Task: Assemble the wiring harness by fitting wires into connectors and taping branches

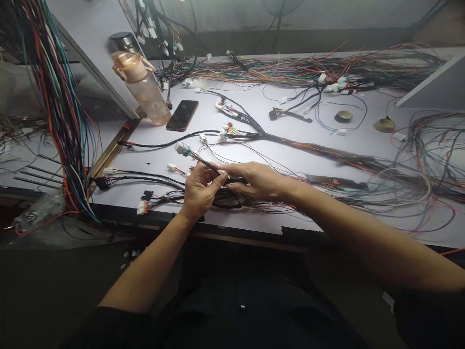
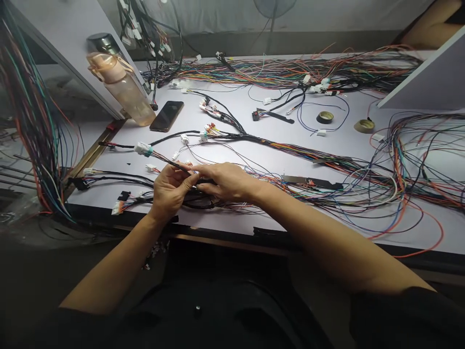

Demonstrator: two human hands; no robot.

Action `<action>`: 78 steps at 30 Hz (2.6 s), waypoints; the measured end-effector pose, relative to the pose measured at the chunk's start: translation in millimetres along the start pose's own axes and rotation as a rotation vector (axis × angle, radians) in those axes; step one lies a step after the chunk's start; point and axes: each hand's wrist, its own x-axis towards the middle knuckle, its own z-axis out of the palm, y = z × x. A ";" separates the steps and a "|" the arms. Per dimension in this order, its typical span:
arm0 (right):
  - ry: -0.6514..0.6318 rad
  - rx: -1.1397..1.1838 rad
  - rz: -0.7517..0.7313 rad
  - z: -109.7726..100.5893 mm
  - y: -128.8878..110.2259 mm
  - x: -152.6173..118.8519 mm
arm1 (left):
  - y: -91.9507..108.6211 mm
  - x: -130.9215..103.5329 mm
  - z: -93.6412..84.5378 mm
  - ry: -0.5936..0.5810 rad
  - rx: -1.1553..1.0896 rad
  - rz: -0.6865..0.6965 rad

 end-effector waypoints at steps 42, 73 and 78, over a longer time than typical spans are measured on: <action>0.191 -0.730 0.340 -42.1 25.4 22.7 | -6.7 -16.5 -5.7 0.050 0.168 0.043; 0.370 -0.456 0.096 63.5 -16.0 -8.7 | 2.0 -17.9 -5.9 0.126 0.069 -0.018; 0.391 -0.483 0.088 71.8 -10.1 -8.0 | 25.1 -16.3 -16.5 0.373 -0.252 -0.266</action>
